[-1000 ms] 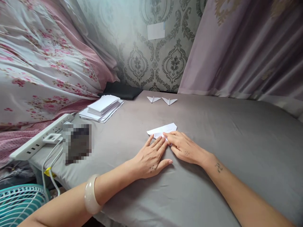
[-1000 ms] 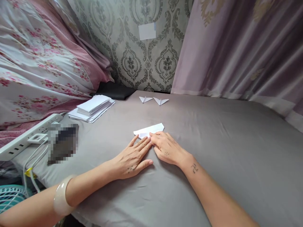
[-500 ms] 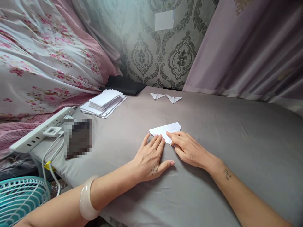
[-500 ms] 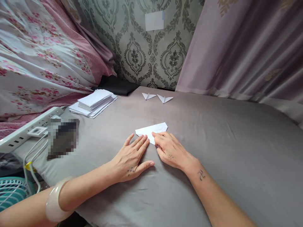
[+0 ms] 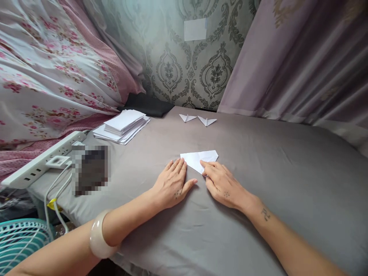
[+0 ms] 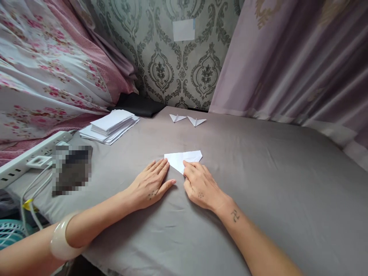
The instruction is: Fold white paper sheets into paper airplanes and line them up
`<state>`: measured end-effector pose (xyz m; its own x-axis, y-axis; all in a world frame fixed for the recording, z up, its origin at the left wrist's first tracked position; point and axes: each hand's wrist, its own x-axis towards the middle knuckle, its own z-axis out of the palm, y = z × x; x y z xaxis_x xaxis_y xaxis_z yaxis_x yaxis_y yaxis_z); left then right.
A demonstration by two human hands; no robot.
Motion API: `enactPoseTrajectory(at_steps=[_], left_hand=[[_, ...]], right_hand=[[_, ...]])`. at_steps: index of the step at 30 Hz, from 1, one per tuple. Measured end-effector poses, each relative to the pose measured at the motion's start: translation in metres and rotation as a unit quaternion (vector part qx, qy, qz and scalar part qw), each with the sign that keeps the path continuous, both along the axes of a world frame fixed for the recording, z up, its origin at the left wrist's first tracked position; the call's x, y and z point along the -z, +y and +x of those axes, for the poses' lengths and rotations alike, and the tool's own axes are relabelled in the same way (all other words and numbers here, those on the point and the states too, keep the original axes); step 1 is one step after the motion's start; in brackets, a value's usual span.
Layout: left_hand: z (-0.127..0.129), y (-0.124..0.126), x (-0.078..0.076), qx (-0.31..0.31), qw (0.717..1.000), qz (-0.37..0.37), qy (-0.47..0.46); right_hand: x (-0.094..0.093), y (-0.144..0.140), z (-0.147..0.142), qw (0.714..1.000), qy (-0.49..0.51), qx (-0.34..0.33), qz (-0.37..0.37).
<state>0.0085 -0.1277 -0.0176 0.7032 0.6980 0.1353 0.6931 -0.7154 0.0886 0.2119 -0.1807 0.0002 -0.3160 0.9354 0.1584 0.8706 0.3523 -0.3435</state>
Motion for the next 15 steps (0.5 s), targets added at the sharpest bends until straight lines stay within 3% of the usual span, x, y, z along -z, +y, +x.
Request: enactPoseTrajectory(at_steps=[7, 11, 15], left_hand=[[0.017, 0.045, -0.01, 0.02, 1.0, 0.015, 0.008], [0.029, 0.047, -0.016, 0.035, 0.998, 0.045, -0.039], [0.029, 0.044, -0.011, 0.119, 0.99, -0.014, -0.074]], right_hand=[[0.007, -0.021, -0.033, 0.994, -0.086, 0.056, 0.042], [0.009, -0.021, -0.033, 0.994, -0.079, 0.061, 0.045], [0.005, -0.012, -0.02, 0.996, -0.062, 0.058, 0.036]])
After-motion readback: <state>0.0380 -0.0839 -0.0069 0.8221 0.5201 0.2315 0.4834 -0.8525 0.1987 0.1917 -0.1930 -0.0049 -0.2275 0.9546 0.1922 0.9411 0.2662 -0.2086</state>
